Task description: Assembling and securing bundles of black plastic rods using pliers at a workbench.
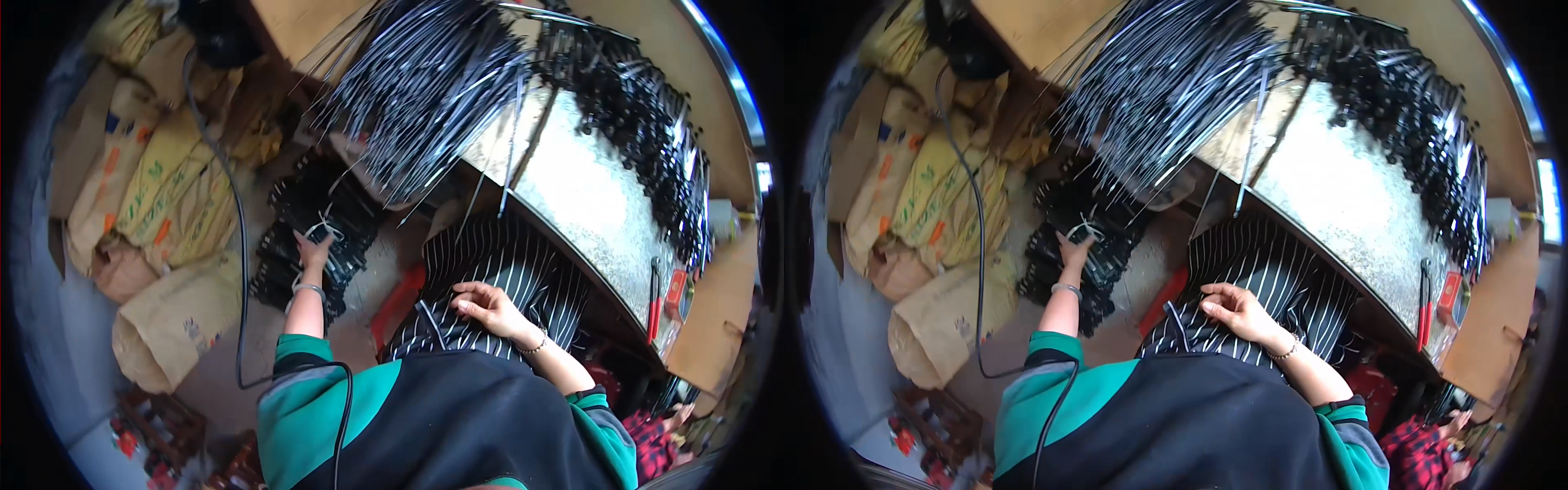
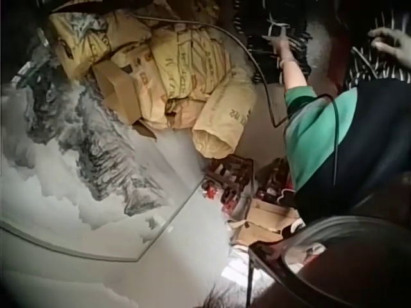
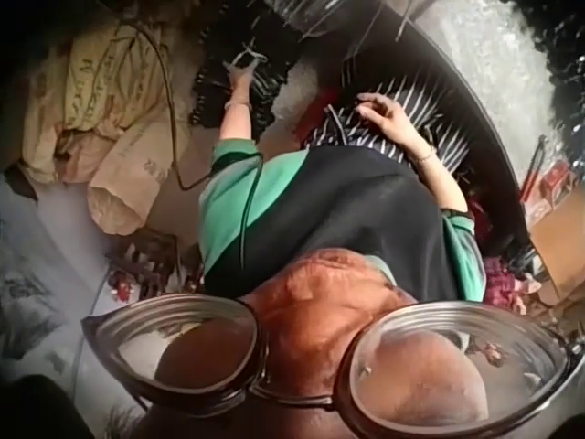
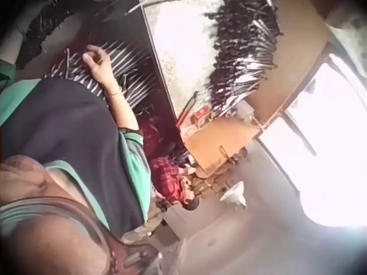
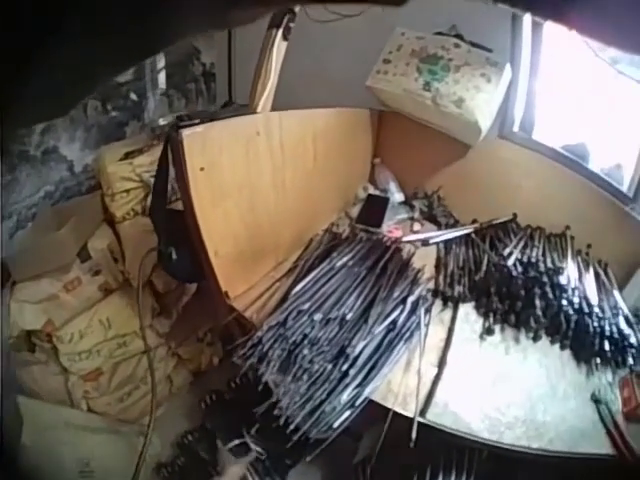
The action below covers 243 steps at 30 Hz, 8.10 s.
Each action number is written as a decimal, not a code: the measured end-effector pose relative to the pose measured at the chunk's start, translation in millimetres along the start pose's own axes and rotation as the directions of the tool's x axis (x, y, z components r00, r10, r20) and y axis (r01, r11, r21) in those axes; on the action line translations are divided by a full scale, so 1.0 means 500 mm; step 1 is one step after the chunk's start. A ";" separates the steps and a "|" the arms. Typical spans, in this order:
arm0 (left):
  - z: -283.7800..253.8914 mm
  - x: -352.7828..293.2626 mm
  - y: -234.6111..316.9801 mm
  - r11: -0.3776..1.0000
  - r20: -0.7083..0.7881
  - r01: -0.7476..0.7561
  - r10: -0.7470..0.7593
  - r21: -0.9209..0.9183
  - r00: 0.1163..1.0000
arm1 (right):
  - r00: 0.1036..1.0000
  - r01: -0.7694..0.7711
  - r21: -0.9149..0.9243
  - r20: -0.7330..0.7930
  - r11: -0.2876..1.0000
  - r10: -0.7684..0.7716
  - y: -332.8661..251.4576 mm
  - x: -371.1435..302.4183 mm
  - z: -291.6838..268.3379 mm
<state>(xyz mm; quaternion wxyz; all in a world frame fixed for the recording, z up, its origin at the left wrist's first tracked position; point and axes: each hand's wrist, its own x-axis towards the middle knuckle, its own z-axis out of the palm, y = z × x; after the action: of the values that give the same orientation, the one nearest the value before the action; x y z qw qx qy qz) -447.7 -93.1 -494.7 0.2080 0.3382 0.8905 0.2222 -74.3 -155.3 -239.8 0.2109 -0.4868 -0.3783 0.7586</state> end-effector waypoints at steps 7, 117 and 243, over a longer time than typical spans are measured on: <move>-0.075 -0.165 0.328 0.707 0.923 -0.705 0.308 -0.061 0.229 | 0.957 0.247 -0.180 -0.108 0.952 -0.269 -0.112 -0.088 -0.012; -0.272 -0.090 0.931 0.608 0.517 -0.771 0.729 -0.187 0.449 | 0.302 0.129 -0.647 -0.696 0.752 -0.651 -0.445 0.242 -0.121; -0.317 -0.353 0.974 0.331 0.177 -0.289 0.874 -0.898 0.453 | 0.384 0.082 -0.996 0.058 -0.029 -0.921 -0.260 -0.002 -0.144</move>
<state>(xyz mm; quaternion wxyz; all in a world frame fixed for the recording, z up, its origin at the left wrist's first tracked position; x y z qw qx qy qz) -161.0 71.3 -65.4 0.5171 0.5886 0.3594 0.5070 -15.5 -48.1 -155.0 0.2991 -0.5275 -0.7945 -0.0325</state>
